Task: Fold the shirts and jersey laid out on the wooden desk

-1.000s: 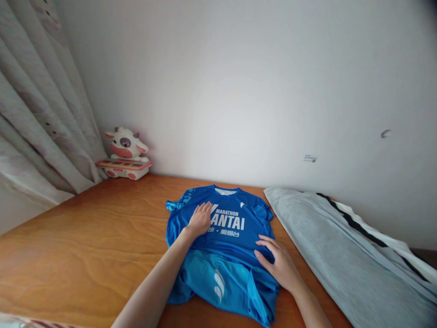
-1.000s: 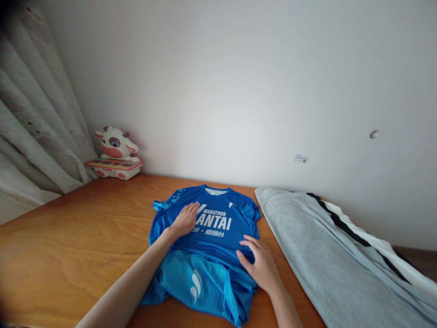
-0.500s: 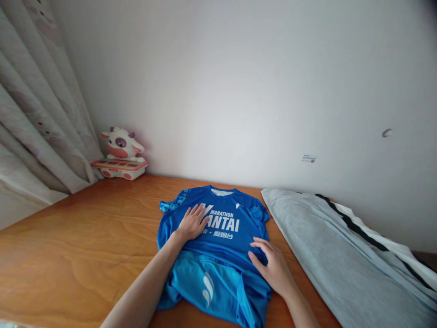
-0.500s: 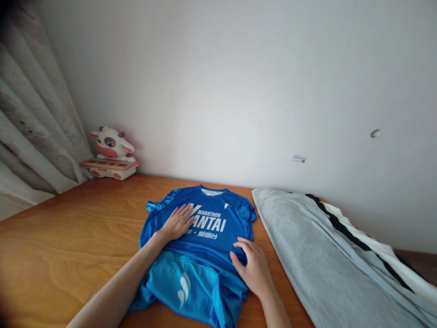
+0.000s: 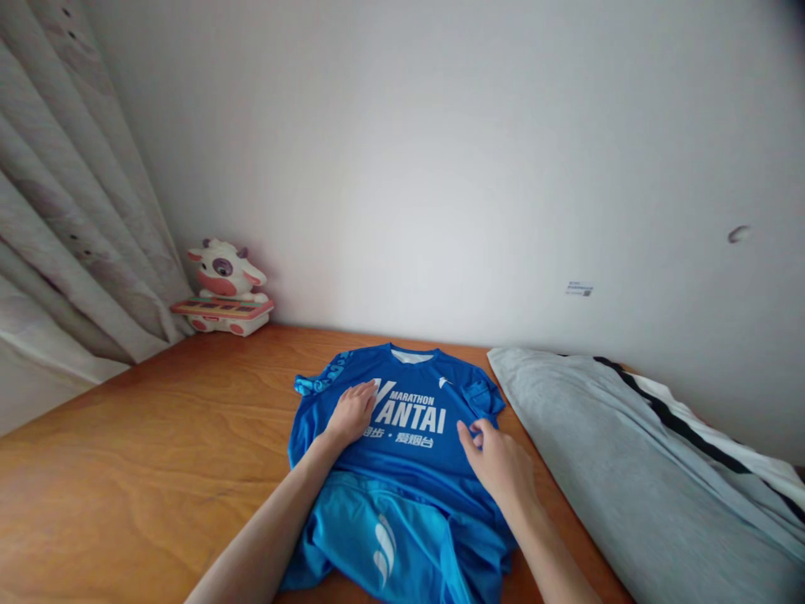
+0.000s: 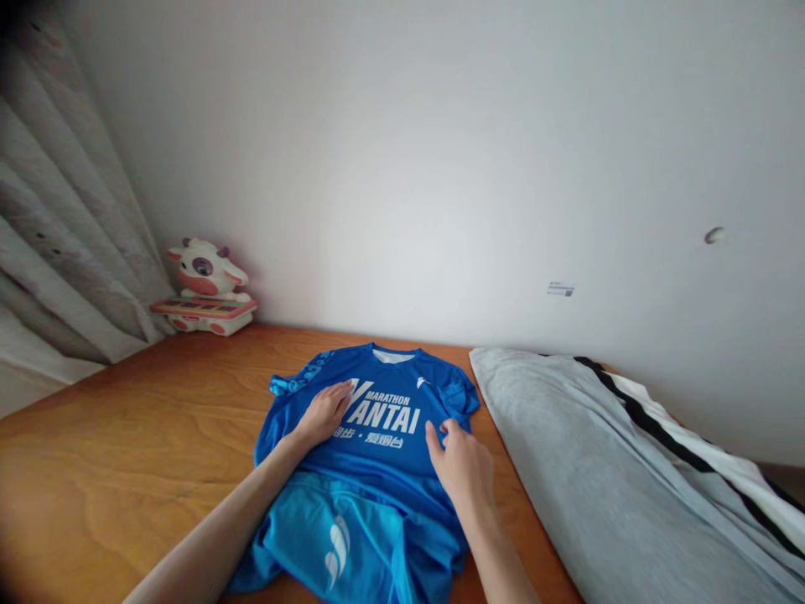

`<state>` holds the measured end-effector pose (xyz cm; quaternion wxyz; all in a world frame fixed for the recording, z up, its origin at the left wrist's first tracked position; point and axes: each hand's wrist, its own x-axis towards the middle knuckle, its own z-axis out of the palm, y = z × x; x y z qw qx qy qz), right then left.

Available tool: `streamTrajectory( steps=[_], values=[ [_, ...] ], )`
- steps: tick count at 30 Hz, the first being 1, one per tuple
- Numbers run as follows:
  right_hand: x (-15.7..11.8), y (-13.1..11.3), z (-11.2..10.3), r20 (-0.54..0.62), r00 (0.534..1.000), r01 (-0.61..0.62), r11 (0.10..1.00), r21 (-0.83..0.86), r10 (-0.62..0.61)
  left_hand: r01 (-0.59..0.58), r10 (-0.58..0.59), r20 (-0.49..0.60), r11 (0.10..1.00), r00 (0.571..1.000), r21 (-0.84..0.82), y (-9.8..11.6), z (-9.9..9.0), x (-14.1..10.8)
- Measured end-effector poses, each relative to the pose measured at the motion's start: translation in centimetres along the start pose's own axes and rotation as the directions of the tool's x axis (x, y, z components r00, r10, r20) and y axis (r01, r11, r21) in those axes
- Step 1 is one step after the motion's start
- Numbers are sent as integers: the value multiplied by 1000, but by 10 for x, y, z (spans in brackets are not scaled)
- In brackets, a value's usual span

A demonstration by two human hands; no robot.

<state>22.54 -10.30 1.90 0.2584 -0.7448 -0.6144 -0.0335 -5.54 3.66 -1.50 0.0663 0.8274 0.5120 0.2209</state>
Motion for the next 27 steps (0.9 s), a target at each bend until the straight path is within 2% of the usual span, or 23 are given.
streamTrajectory(
  steps=[2, 5, 8, 11, 14, 19, 27],
  values=[
    [18, -19, 6, -28, 996, 82, 996, -35, -83, 7, -7, 20, 1000, 1000, 10, 1, 0, -1],
    [30, -41, 26, -75, 971, 230, 972, 58, -225, 19, -21, 45, 999, 999, 31, 2, -1, -3],
    [23, -45, 51, -63, 967, 250, 964, 90, -245, 19, -23, 69, 998, 997, 54, 3, -3, -4],
    [12, -38, 65, -13, 966, 260, 964, 54, -260, 18, -24, 90, 997, 996, 73, 5, -4, -5],
    [8, -29, 65, 0, 967, 256, 966, 37, -256, 9, -16, 92, 996, 996, 84, 5, -4, -6],
    [10, -20, 57, 0, 984, 176, 984, -43, -176, -32, 24, 94, 996, 995, 86, 7, -5, -9],
    [8, -24, 50, 96, 987, 137, 987, -86, -129, -46, 34, 95, 992, 995, 120, 10, -9, -12]
  ],
)
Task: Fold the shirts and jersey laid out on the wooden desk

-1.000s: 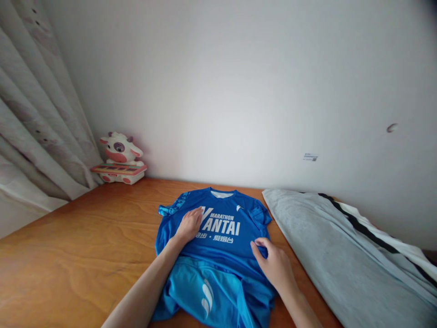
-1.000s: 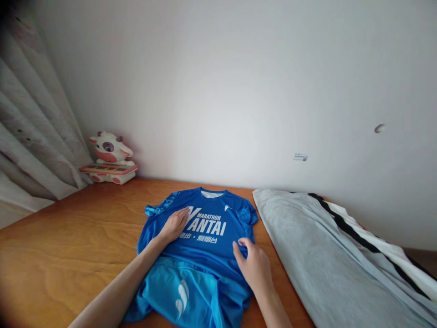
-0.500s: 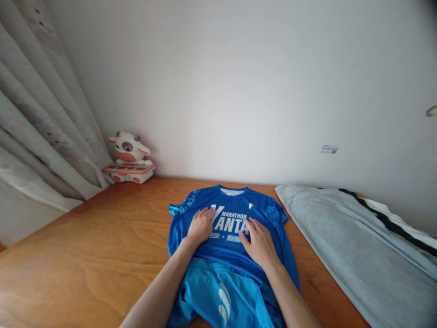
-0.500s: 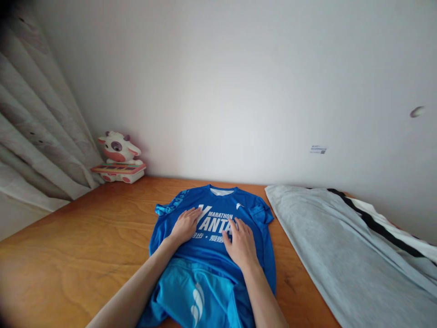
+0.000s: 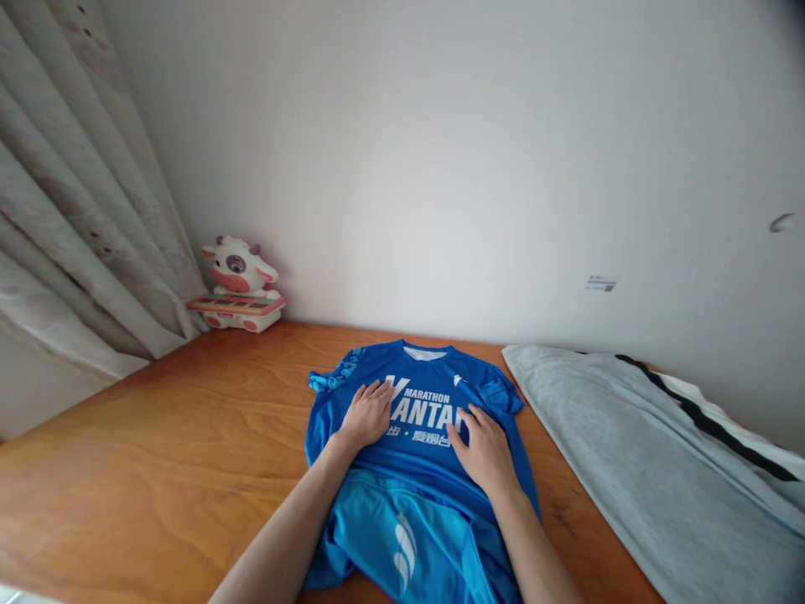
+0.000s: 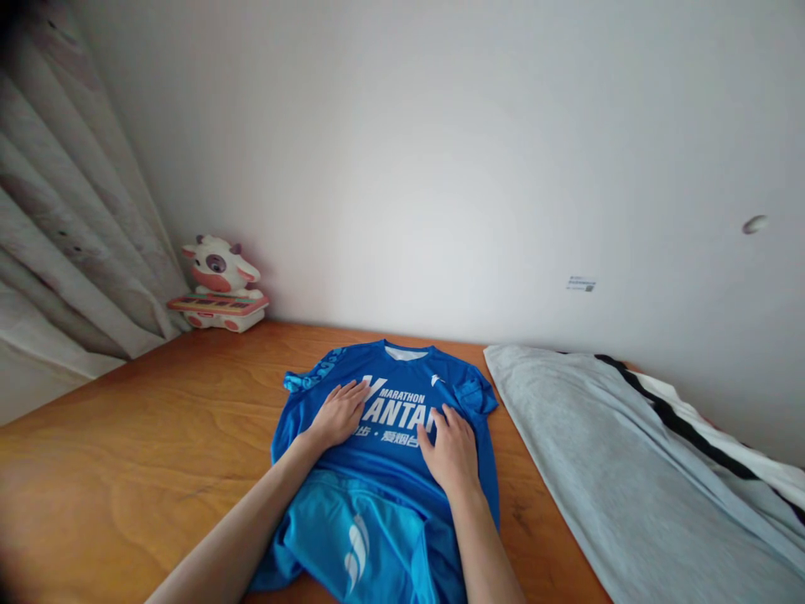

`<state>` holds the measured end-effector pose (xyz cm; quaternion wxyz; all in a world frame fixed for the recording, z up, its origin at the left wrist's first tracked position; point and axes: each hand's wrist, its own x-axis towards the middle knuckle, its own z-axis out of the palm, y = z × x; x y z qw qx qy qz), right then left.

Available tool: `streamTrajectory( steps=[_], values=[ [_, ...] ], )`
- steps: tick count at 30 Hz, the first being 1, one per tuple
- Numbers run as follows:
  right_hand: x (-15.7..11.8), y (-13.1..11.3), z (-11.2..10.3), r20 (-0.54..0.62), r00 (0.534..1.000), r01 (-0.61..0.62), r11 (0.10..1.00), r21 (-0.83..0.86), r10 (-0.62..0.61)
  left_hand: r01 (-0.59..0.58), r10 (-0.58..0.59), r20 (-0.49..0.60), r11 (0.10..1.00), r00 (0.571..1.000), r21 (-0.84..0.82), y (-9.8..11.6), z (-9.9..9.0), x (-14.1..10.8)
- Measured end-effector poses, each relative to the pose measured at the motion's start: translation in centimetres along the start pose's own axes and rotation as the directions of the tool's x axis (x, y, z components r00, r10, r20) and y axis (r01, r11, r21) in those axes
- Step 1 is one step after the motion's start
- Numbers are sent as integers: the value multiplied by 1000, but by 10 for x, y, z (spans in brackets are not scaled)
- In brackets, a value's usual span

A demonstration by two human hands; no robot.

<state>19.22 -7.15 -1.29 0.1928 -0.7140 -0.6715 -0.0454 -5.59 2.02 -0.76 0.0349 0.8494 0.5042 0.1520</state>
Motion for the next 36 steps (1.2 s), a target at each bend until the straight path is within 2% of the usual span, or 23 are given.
streamTrajectory(
  steps=[7, 12, 17, 25, 29, 33, 36],
  values=[
    [-3, -7, -8, 121, 989, -74, 989, -128, 89, -3, 2, 38, 1000, 999, 25, -2, 2, 1],
    [-2, -11, -17, 260, 956, -109, 988, -112, 135, -3, 2, 40, 999, 999, 33, -2, 3, 2],
    [-2, -13, -20, 302, 944, -108, 989, -102, 134, -5, 5, 6, 1000, 1000, 29, -3, 5, 0],
    [-2, -11, -13, 270, 955, -106, 991, -82, 125, -1, 1, -93, 1000, 996, 3, 5, 5, 0],
    [-2, -6, -9, 254, 962, -97, 995, -30, 101, -66, 66, -40, 998, 997, -18, 5, -6, -1],
    [-7, 2, -4, 136, 989, -70, 994, 82, 58, -224, 225, -3, 970, 974, -90, -11, -27, -20],
    [-10, 9, 0, 3, 1000, -18, 968, 249, 18, -241, 238, -38, 957, 971, -162, -29, -42, -41]
  ],
)
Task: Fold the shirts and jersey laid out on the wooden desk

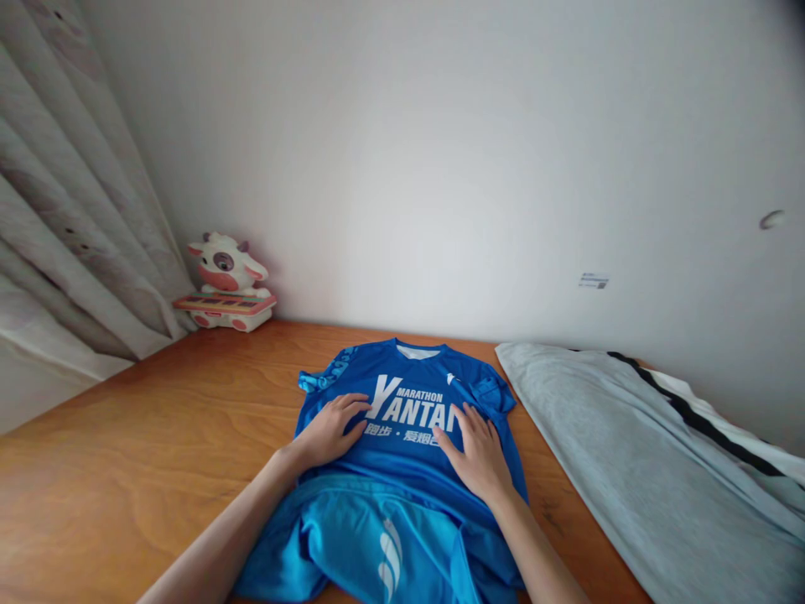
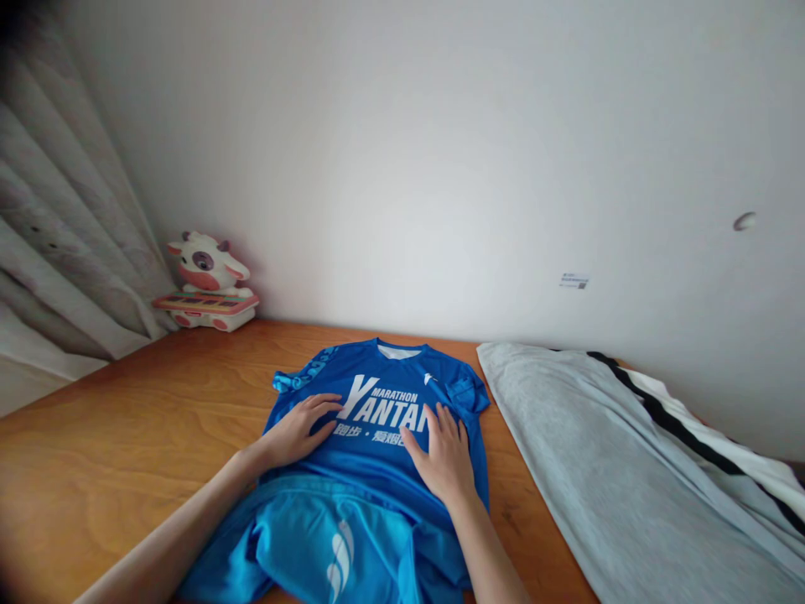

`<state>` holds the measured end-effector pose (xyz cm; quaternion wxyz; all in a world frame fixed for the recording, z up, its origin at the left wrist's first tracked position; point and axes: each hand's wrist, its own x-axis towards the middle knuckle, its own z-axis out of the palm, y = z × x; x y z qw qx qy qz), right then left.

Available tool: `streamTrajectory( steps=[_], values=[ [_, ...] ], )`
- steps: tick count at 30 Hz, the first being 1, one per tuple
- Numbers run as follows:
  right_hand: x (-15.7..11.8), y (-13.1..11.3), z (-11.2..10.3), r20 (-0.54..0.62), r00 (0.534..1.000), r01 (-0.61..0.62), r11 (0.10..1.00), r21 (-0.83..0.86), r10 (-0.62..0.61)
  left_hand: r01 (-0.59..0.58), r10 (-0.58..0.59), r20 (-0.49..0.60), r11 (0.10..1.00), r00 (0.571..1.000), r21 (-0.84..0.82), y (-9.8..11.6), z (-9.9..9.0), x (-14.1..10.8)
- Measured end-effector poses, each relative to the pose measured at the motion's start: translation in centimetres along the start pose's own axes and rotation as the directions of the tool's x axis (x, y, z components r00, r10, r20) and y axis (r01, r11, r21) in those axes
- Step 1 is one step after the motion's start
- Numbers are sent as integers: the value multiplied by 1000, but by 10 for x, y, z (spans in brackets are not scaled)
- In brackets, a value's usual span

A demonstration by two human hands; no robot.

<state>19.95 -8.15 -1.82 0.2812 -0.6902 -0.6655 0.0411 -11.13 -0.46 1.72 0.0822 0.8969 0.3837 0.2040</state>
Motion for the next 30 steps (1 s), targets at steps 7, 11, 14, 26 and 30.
streamTrajectory(
  steps=[7, 11, 14, 26, 30],
  values=[
    [24, 36, -7, -262, 951, -70, 938, 340, 166, 215, -209, -232, 977, 950, 1, -24, -9, -13],
    [47, 70, -20, -263, 909, -271, 939, 214, 322, 425, -395, -414, 905, 820, -21, -49, -4, -7],
    [52, 86, -27, -280, 896, -357, 934, 4, 344, 623, -578, -483, 778, 658, -82, -68, -7, -3],
    [48, 122, -21, -242, 924, -319, 946, -54, 297, 687, -655, -304, 727, 692, -2, -85, -14, 2],
    [46, 120, -19, -341, 901, -282, 959, 8, 267, 718, -688, -348, 694, 637, -59, -87, -21, 1]
  ],
)
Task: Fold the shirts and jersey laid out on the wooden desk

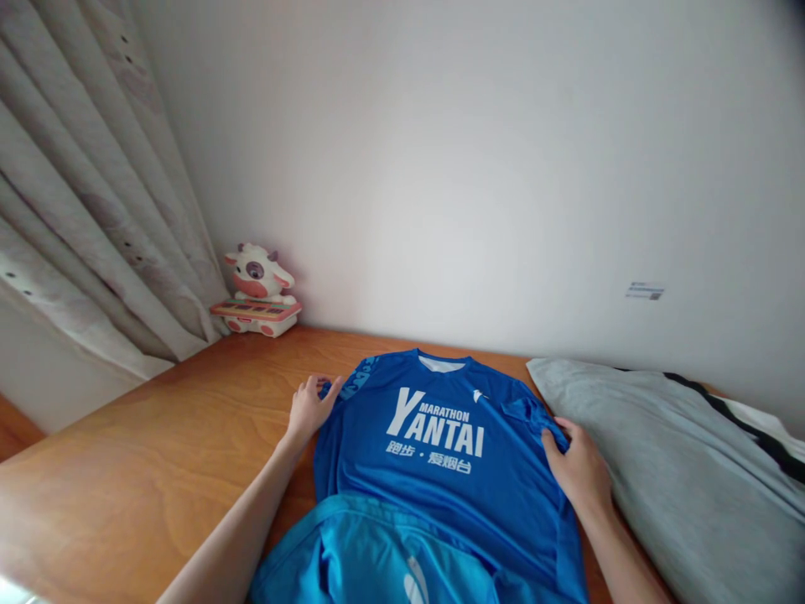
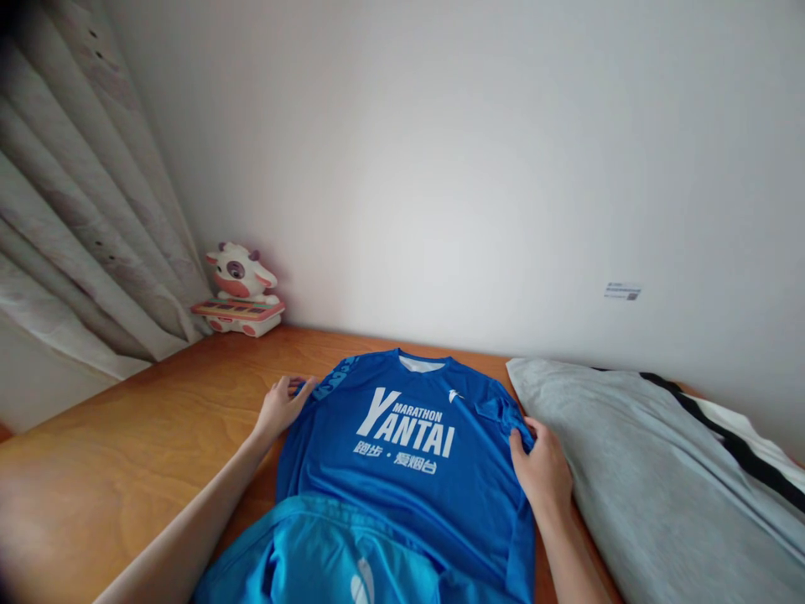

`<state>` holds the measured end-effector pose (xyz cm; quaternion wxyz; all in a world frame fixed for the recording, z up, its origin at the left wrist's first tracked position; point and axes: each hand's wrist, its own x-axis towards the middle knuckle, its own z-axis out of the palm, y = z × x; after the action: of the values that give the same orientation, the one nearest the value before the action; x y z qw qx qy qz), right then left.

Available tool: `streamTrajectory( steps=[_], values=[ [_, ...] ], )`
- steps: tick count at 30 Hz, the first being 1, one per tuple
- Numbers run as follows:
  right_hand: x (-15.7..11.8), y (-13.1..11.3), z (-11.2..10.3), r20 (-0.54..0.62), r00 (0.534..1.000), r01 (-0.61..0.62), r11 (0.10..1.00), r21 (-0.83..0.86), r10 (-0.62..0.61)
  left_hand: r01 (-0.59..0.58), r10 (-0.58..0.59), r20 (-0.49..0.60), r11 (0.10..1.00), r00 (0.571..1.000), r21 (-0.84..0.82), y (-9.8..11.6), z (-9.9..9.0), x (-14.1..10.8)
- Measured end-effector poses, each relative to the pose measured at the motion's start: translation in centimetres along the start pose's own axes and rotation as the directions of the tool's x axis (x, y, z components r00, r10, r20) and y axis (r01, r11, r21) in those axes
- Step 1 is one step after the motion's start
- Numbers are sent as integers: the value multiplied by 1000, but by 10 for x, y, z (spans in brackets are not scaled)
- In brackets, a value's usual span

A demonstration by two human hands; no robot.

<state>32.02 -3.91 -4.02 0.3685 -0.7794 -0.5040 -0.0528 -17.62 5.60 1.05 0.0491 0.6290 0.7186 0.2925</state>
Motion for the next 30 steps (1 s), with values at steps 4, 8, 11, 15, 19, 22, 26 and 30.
streamTrajectory(
  steps=[4, 8, 11, 15, 19, 22, 26, 30],
  values=[
    [-2, -3, 0, 3, 999, 35, 999, 34, -35, 56, -67, 89, 990, 994, 126, 3, -6, -7],
    [-2, -1, 2, -24, 998, 52, 996, 69, -50, -59, 55, 99, 997, 994, 39, 7, -3, -13],
    [-3, -1, 2, -54, 993, 110, 992, 56, -107, -58, 61, 46, 997, 997, -59, 9, 0, -11],
    [-7, -12, -6, -103, 961, 251, 966, -71, -257, -81, 77, -29, 979, 997, -185, 15, 1, -9],
    [-13, -35, -18, -124, 919, 358, 924, -137, -374, -249, 246, -42, 933, 968, -260, 26, -7, -19],
    [-17, -46, -19, -125, 891, 428, 899, -91, -437, -444, 503, 84, 820, 860, -362, 34, -18, -33],
    [-20, -46, -14, -98, 871, 479, 876, -52, -481, -456, 522, 140, 825, 841, -335, 46, -24, -44],
    [-21, -43, -10, -73, 865, 495, 868, -47, -497, -308, 310, 62, 950, 949, -45, 51, -14, -44]
  ],
)
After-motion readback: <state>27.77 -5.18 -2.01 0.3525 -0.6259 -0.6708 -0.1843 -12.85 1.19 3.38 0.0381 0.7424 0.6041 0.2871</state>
